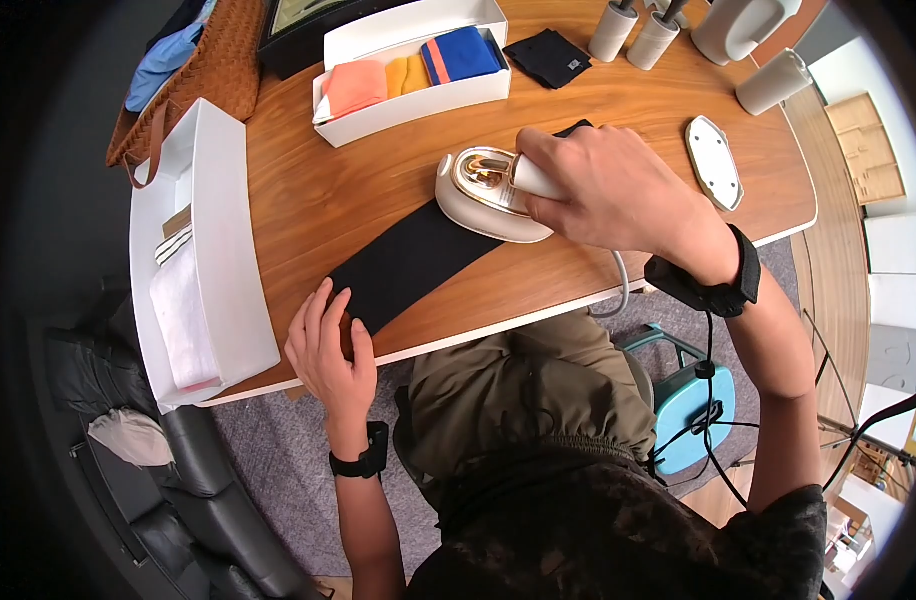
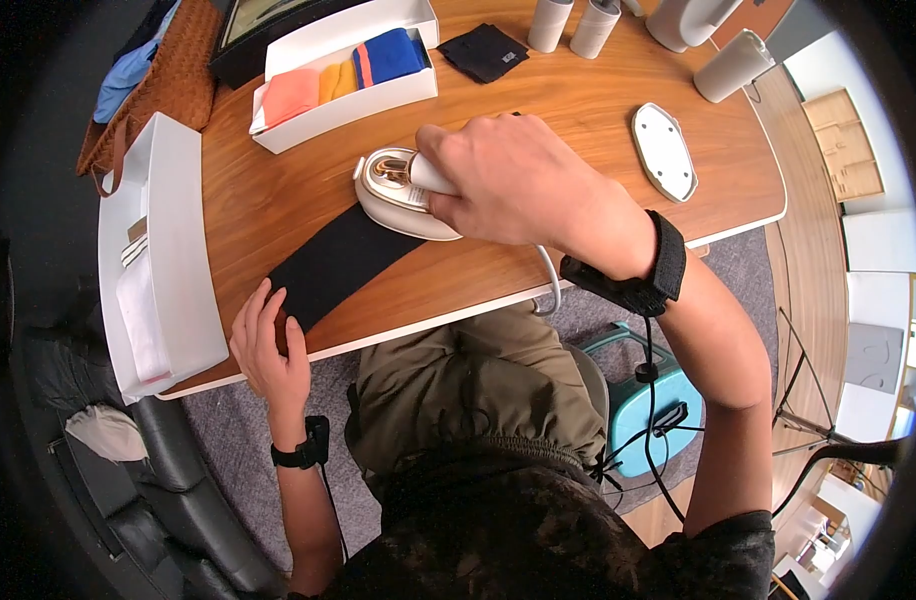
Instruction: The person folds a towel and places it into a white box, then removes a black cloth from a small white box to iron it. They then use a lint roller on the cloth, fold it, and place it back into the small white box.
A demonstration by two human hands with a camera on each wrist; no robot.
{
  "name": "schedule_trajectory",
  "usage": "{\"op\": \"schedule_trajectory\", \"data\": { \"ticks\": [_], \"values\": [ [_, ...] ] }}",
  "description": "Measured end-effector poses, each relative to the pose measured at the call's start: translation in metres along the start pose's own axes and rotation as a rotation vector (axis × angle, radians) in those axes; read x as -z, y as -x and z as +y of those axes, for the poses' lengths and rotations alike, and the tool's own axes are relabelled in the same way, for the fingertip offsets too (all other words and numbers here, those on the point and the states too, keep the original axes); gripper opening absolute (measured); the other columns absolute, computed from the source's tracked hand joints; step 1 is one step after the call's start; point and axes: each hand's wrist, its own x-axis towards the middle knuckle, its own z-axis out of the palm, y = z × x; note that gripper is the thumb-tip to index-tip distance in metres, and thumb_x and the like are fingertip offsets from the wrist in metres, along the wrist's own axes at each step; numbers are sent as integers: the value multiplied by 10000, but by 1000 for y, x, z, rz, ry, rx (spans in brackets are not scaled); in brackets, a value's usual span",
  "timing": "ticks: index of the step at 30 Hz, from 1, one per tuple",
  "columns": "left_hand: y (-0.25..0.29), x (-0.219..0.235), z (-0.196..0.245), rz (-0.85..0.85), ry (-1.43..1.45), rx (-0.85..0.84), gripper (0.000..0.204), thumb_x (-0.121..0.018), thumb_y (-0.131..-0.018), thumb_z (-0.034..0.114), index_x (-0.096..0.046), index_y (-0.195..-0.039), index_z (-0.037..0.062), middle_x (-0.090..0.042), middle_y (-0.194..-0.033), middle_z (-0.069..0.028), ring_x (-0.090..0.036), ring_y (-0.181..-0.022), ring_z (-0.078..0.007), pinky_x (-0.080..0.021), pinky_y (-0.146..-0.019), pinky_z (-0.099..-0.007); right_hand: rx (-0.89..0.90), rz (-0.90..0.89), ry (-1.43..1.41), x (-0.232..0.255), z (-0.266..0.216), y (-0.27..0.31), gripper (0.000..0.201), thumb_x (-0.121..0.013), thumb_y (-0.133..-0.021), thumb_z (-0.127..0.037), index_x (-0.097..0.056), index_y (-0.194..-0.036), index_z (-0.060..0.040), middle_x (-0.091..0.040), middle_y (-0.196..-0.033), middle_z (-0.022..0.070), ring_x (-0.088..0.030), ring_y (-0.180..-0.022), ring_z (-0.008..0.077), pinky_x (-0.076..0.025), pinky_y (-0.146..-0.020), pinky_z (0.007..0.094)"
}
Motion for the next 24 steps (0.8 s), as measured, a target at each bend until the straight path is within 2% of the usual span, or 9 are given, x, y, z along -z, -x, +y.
{"op": "schedule_trajectory", "data": {
  "ticks": [24],
  "values": [
    [0,0,0,8,11,-3,352,-602,-981,171,-690,-1318,115,-620,-1479,-42,-542,-1351,-293,-369,-1120,-455,14,20,-23,-3,2,1,322,-716,-934,-280,-617,-1046,6,-701,-760,220,-718,-800,414,-567,-738,497]
  ]
}}
